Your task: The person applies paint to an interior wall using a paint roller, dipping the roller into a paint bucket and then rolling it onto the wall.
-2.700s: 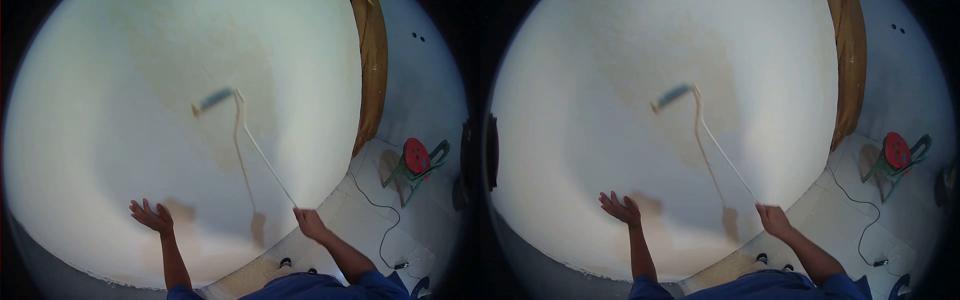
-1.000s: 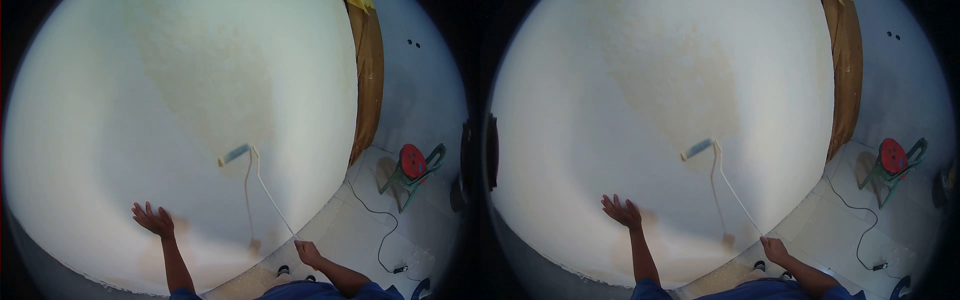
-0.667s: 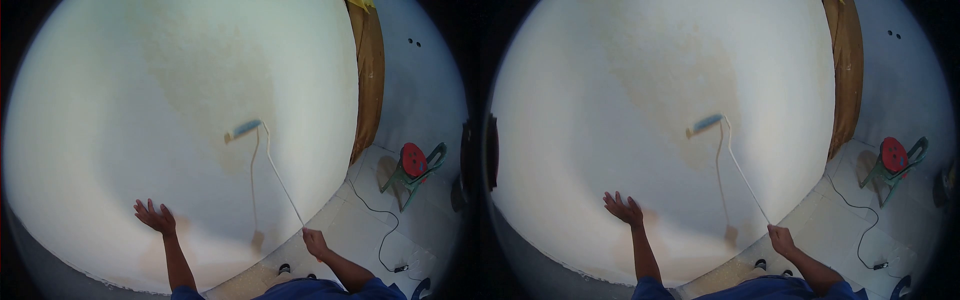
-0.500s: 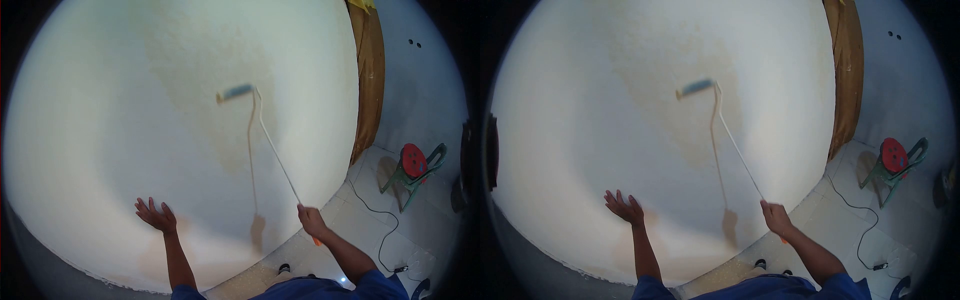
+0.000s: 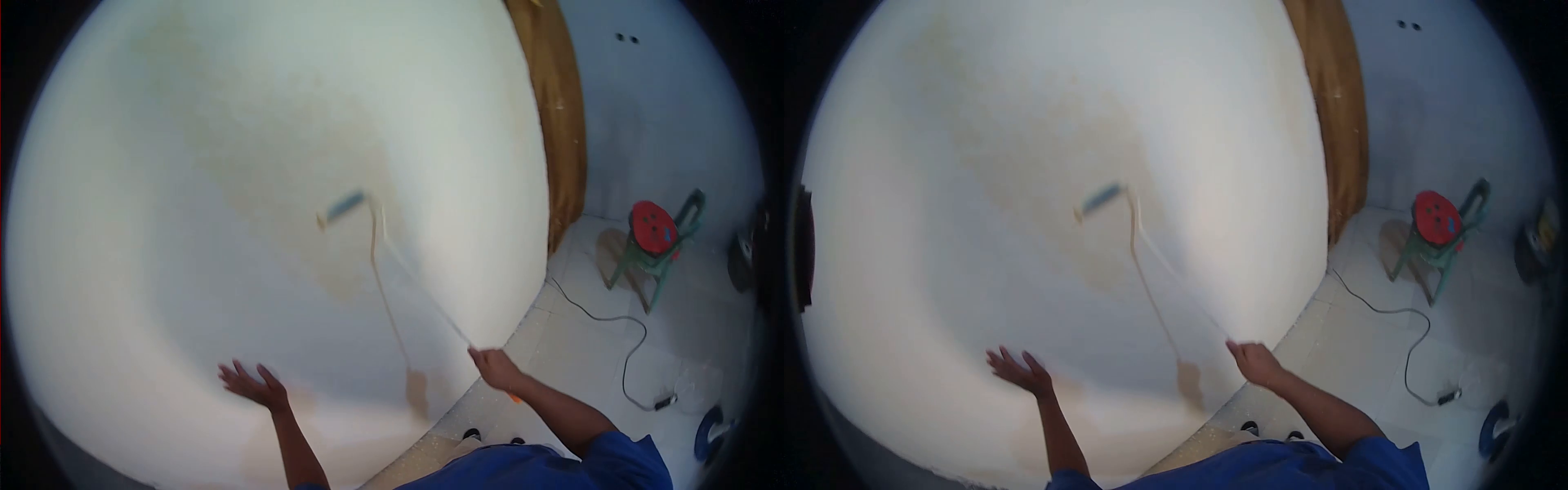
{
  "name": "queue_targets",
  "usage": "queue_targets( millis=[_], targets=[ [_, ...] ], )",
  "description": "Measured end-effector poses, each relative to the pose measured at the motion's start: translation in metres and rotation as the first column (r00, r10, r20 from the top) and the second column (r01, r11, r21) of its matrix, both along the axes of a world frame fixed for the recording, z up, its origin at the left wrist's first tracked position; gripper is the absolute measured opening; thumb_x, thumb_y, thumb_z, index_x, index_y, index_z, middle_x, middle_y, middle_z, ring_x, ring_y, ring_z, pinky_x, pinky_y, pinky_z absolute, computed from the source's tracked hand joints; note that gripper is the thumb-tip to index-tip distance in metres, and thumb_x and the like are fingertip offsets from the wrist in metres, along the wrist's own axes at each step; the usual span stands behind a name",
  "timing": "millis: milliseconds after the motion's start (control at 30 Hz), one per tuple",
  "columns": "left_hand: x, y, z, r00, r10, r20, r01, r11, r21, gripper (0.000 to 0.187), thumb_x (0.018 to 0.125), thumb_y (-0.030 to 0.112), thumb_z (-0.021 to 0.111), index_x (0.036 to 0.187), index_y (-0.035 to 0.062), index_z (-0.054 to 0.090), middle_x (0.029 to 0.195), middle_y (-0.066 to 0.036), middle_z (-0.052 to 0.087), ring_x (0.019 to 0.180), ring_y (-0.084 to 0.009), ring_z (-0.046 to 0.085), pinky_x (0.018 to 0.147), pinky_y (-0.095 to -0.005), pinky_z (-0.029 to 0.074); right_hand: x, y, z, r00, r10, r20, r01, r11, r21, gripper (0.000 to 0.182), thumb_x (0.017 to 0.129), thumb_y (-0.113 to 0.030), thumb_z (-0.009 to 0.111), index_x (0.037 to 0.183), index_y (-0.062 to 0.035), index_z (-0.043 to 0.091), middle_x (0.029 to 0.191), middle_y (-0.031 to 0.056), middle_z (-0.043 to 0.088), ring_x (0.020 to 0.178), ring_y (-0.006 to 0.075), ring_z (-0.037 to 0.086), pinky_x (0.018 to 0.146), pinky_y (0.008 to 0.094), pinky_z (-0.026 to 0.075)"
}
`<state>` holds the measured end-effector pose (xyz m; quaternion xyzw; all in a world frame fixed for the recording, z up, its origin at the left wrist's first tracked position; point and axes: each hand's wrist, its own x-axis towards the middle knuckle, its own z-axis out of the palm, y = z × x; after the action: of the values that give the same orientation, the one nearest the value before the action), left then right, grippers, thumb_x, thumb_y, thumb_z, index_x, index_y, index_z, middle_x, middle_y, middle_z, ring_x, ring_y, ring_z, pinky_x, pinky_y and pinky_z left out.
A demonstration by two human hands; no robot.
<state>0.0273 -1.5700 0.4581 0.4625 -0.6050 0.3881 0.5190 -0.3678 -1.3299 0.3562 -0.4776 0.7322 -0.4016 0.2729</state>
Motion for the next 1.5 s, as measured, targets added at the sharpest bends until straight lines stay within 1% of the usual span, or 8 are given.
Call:
queue_targets(
  millis=[267,467,667,700,767,833,967,1500],
  targets=[
    [-0.056,0.076,-0.263,0.949,-0.263,-0.176,0.315,0.727,0.610,0.073,0.093,0.038,0.043,0.144,-0.0018,0.009,0.148,-0.029,0.004,0.137,-0.0434,0.010,0.110,-0.0492,0.015,0.011,0.115,-0.102,0.989,-0.063,0.130,0.011,0.929,0.369,0.071,0.092,-0.058,0.027,0.090,0.0013,0.066,0.096,0.0231,0.063,0.094,0.0398,0.058,0.084,0.0456,0.045],
    [-0.053,0.116,-0.464,0.758,-0.593,-0.273,-0.118,-0.536,0.836,0.065,0.084,0.027,0.059,0.136,0.0001,0.032,0.140,-0.027,0.028,0.129,-0.0436,0.030,0.104,-0.0464,0.029,0.025,0.186,-0.146,0.899,-0.322,0.297,0.097,0.807,0.583,0.064,0.090,-0.058,0.037,0.092,-0.0012,0.066,0.083,0.0200,0.065,0.071,0.0290,0.065,0.067,0.0405,0.051],
    [-0.128,0.061,-0.490,-0.171,-0.959,-0.226,-0.435,-0.132,0.891,0.056,0.082,0.028,0.061,0.129,0.0029,0.044,0.136,-0.022,0.040,0.124,-0.0412,0.039,0.100,-0.0469,0.035,0.079,0.261,-0.275,0.575,-0.762,0.298,0.416,0.585,0.696,0.058,0.086,-0.055,0.048,0.090,-0.0003,0.065,0.076,0.0161,0.065,0.066,0.0263,0.065,0.060,0.0386,0.052],
    [-0.139,0.034,-0.489,0.526,-0.742,-0.417,-0.448,-0.658,0.605,0.052,0.083,0.028,0.059,0.128,0.0063,0.045,0.130,-0.017,0.043,0.117,-0.0367,0.041,0.095,-0.0475,0.036,0.089,0.280,-0.311,0.707,-0.688,0.163,0.426,0.598,0.679,0.052,0.085,-0.050,0.052,0.090,0.0001,0.065,0.076,0.0156,0.064,0.065,0.0267,0.064,0.058,0.0388,0.052],
    [-0.175,0.009,-0.447,0.875,-0.350,-0.335,-0.195,-0.887,0.418,0.044,0.086,0.029,0.055,0.126,0.0130,0.048,0.118,-0.009,0.048,0.102,-0.0278,0.047,0.085,-0.0488,0.039,0.108,0.297,-0.314,0.475,-0.864,0.168,0.492,0.419,0.763,0.038,0.083,-0.035,0.058,0.093,0.0019,0.063,0.075,0.0155,0.062,0.061,0.0278,0.063,0.053,0.0402,0.052],
    [-0.202,-0.006,-0.419,0.908,-0.286,-0.305,-0.134,-0.890,0.436,0.037,0.088,0.030,0.051,0.124,0.0196,0.051,0.105,-0.001,0.054,0.087,-0.0188,0.052,0.076,-0.0501,0.041,0.131,0.313,-0.300,-0.165,-0.955,0.246,0.489,0.137,0.861,0.026,0.082,-0.018,0.060,0.095,0.0047,0.059,0.073,0.0166,0.058,0.057,0.0285,0.061,0.048,0.0423,0.051],
    [-0.258,-0.018,-0.390,0.890,-0.311,-0.332,-0.097,-0.843,0.528,0.040,0.091,0.040,0.048,0.121,0.0150,0.046,0.115,-0.007,0.052,0.096,-0.0272,0.053,0.080,-0.0510,0.039,0.179,0.348,-0.304,-0.695,-0.693,0.192,0.467,-0.233,0.853,0.019,0.080,-0.007,0.062,0.092,0.0031,0.050,0.069,0.0173,0.052,0.053,0.0282,0.055,0.041,0.0439,0.048],
    [-0.348,0.156,-0.441,0.312,-0.871,-0.379,-0.752,-0.470,0.462,0.041,0.087,0.042,0.052,0.115,0.0131,0.049,0.104,-0.006,0.055,0.084,-0.0219,0.054,0.067,-0.0433,0.042,0.259,0.418,-0.280,-0.949,-0.227,0.219,0.315,-0.725,0.612,0.020,0.081,-0.014,0.061,0.086,0.0019,0.050,0.061,0.0127,0.051,0.041,0.0234,0.052,0.035,0.0367,0.044]
  ],
)
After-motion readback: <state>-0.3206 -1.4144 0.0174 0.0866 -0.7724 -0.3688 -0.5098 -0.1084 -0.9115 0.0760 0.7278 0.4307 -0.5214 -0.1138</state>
